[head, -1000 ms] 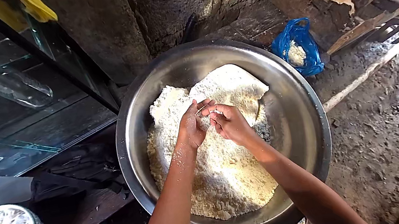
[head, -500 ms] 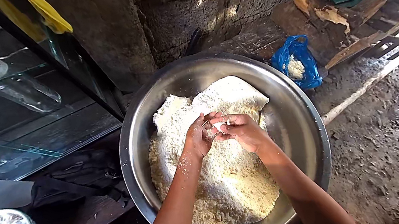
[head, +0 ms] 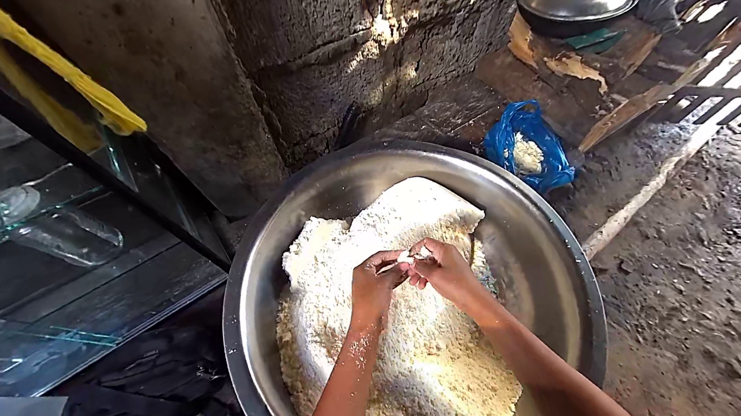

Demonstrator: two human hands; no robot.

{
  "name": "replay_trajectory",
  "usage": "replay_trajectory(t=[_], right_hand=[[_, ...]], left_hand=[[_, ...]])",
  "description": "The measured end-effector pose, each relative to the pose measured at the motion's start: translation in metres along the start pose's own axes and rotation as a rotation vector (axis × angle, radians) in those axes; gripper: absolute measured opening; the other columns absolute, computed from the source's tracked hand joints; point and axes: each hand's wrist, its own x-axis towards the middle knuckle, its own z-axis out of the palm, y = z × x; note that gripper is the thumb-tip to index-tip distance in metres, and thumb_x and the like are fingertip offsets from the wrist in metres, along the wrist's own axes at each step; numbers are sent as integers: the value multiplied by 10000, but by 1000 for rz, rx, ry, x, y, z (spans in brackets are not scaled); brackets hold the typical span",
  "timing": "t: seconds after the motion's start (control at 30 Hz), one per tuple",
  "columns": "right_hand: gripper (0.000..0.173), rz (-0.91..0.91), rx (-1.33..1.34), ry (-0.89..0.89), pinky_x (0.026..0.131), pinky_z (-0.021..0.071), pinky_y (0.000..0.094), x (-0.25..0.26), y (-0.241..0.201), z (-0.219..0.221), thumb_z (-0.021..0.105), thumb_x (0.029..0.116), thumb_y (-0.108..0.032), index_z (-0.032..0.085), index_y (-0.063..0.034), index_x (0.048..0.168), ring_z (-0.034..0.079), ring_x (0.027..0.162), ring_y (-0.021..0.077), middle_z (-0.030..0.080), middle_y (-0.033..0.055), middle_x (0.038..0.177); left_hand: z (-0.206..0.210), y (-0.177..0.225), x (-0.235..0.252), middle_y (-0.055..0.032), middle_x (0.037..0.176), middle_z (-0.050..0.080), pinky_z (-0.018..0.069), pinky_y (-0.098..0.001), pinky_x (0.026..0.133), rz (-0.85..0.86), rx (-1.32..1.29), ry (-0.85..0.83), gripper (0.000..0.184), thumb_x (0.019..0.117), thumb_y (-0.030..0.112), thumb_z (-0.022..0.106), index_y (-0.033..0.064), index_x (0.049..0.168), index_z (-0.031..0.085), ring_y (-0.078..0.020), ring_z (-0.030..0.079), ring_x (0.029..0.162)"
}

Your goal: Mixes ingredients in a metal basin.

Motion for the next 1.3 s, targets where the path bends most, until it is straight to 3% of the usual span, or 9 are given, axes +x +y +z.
replay_trajectory(t=[0.17,0.33,0.43,0.57,0.7,0.83,0.9,0.97,1.3], right_hand=[[302,-154,-278,-28,1074,427,531,4,8,-24,711,918,-258,715,-142,1196,554,1279,240,654,75,1302],[198,-232,-216,-7,965,551,362,-2,2,-20,690,965,-220,741,-56,1064,693,1021,128,745,48,1050],[317,-90,-353,-73,931,520,454,-6,-8,-24,508,1069,-251,666,12,1148,673,977,243,697,154,1038],[396,-42,-277,-34,763,534,405,-15,-9,-24,401,1110,-320,635,-1,1086,631,763,203,628,108,855],[245,-111,-225,-12,874,559,355,-24,2,-36,664,986,-220,672,-5,1103,674,920,165,693,103,1002],[295,-124,-316,36,1118,346,578,-29,6,-42,736,925,-275,745,-153,1193,569,1255,221,711,27,1211],[226,-137,-240,-13,986,533,380,-29,7,-43,721,941,-175,756,-105,1153,680,1052,119,745,32,1093],[202,-112,-167,-59,876,571,294,-28,6,-42,703,949,-118,747,-57,1136,691,928,106,736,69,1030],[287,40,-321,-79,658,603,408,-32,1,-43,458,1095,-220,599,-21,1245,680,660,225,670,141,896]], left_hand=[[-7,8,-2,-184,1211,654,635,-354,816,18,148,-11,223,922,-12,711,-54,1134,653,-218,727,905],[-4,8,-9,-79,965,725,612,-365,784,43,612,-200,265,1084,175,470,4,1092,672,-157,720,811],[3,5,-11,-53,862,681,598,-321,702,105,574,-256,277,1097,203,454,4,1025,633,-129,682,716],[12,5,-14,-70,969,692,622,-307,730,158,496,-260,165,1061,127,523,7,1079,634,-131,708,765],[10,1,-13,-107,1079,654,609,-352,775,117,625,-251,201,1064,185,534,25,1125,640,-169,696,824],[9,-1,-16,-119,1104,632,606,-359,806,137,682,-273,197,1004,218,631,39,1065,685,-177,685,864],[9,-3,-17,-117,1119,635,596,-338,800,172,693,-237,198,970,233,684,45,1028,706,-166,676,871],[9,-3,-16,-120,1144,636,594,-315,794,187,677,-195,180,939,211,728,43,1003,716,-152,676,877],[6,0,-14,-137,1118,674,627,-373,773,216,424,-39,222,1019,168,611,-17,1136,649,-195,717,843]])
